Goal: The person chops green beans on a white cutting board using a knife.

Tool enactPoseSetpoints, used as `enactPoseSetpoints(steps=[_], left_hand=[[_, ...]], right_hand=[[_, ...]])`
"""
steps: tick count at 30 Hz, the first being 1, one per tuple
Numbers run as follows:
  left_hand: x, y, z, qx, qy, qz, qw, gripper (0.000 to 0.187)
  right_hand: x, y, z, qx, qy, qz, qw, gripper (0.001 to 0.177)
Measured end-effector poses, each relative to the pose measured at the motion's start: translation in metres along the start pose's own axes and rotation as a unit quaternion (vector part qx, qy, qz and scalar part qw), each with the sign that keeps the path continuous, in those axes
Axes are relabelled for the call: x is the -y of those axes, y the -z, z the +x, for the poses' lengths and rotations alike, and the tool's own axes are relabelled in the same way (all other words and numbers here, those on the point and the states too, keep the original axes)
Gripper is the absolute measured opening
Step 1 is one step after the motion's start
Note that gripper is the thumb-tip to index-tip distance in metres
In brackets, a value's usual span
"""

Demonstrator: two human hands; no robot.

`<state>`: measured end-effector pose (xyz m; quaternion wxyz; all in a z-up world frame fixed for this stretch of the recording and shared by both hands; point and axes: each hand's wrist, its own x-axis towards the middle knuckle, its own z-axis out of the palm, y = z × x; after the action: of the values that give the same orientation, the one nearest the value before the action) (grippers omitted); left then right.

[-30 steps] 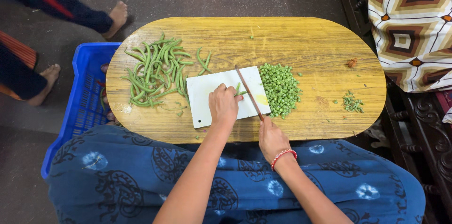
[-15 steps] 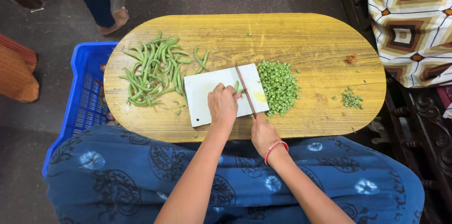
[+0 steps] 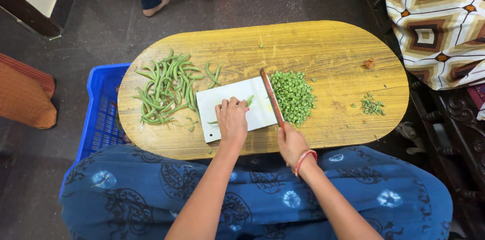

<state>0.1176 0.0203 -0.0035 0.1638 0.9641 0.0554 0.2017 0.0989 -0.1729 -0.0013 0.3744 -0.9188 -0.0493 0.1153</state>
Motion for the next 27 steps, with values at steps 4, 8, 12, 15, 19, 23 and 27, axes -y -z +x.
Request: enactPoseSetpoints(steps=[4,8,12,15,19,23,27], left_hand=[[-0.008,0.004,0.002,-0.083,-0.053,-0.023,0.995,0.023],[-0.025,0.004,0.012,-0.071,-0.052,-0.065,0.994,0.023],[-0.038,0.002,0.016,-0.066,-0.045,-0.085,0.993,0.022],[-0.041,0.002,-0.007,-0.080,-0.025,-0.132,0.988,0.022],[-0.039,0.018,-0.078,-0.071,-0.034,-0.167,0.983,0.025],[-0.043,0.036,-0.126,-0.038,-0.083,-0.210,0.973,0.030],[-0.039,0.051,-0.142,0.030,-0.132,-0.260,0.956,0.029]], right_hand=[[0.016,0.027,0.000,0.072,-0.115,0.251,0.958,0.021],[0.009,0.036,0.003,0.089,-0.116,0.249,0.957,0.022],[-0.003,0.048,0.013,0.010,-0.098,0.231,0.968,0.028],[-0.008,0.059,0.016,-0.036,-0.110,0.213,0.970,0.031],[-0.011,0.061,0.012,-0.066,-0.112,0.243,0.961,0.032],[-0.013,0.054,0.012,-0.085,-0.108,0.245,0.960,0.034],[-0.029,0.049,0.012,-0.108,-0.111,0.266,0.951,0.034]])
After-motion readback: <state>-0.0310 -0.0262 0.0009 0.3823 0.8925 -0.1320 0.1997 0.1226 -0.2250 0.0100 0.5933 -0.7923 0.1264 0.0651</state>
